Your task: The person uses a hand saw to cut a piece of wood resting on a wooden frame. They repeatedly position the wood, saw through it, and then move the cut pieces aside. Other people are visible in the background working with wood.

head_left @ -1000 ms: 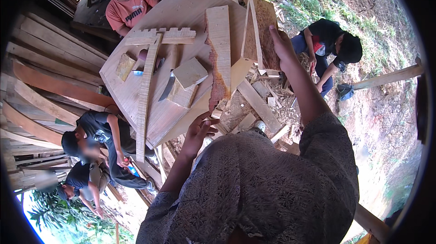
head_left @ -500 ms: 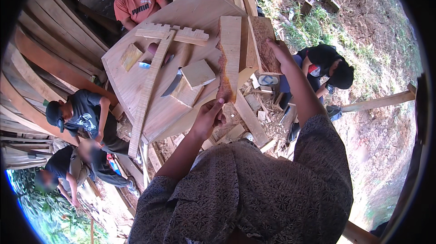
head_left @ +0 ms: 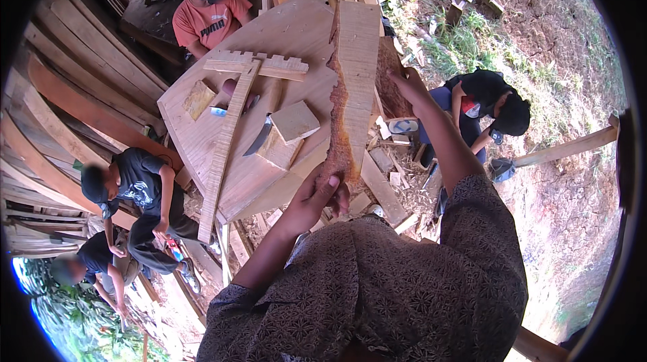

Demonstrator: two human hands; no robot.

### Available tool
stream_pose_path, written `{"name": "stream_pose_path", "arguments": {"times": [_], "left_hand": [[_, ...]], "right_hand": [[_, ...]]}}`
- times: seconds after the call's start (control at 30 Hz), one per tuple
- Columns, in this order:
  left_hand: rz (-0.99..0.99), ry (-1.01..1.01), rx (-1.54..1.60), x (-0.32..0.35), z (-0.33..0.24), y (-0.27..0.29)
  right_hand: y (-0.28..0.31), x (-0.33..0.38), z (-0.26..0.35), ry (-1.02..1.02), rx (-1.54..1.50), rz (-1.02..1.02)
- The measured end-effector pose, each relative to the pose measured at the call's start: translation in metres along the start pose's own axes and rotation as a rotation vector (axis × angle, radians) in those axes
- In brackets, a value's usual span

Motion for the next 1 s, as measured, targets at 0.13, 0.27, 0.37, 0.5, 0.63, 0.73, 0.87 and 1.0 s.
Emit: {"name": "stream_pose_path", "arguments": {"times": [0.13, 0.27, 0.37, 0.5, 0.63, 0.73, 0.87, 1.0], "left_hand": [[0.008, -0.052, -0.107, 0.036, -0.004, -0.002], [-0.002, -0.039, -0.05, 0.07, 0.0, 0.007], [0.002, -0.019, -0.036, 0.095, 0.007, 0.012], [0.019, -0.003, -0.075, 0.122, 0.006, 0.022], [0.096, -0.016, -0.024, 0.138, -0.002, 0.03], [0.164, -0.015, 0.014, 0.144, 0.002, 0.038], [0.279, 0.047, 0.088, 0.148, 0.017, 0.038], [0.386, 0.07, 0.053, 0.14, 0.029, 0.033]], "right_hand": [[-0.045, 0.004, 0.06, 0.204, -0.065, 0.219], [-0.093, 0.005, 0.096, 0.224, -0.111, 0.285], [-0.12, 0.005, 0.115, 0.238, -0.061, 0.297], [-0.13, 0.002, 0.116, 0.239, 0.05, 0.232], [-0.107, 0.009, 0.099, 0.239, 0.208, 0.106], [-0.079, 0.036, 0.07, 0.22, 0.235, 0.018], [-0.041, 0.127, 0.013, 0.133, -0.279, -0.087], [-0.069, 0.24, 0.01, 0.106, -0.706, 0.186]]}}
Point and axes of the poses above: each hand's wrist, its own x-axis away from the middle knuckle, its own y-axis out of the back of the hand, z = x × y, the point moved 9 cm from there along -x, towards the middle knuckle, and after that the axes turned 2 degrees about z, right-handed, at the moved point
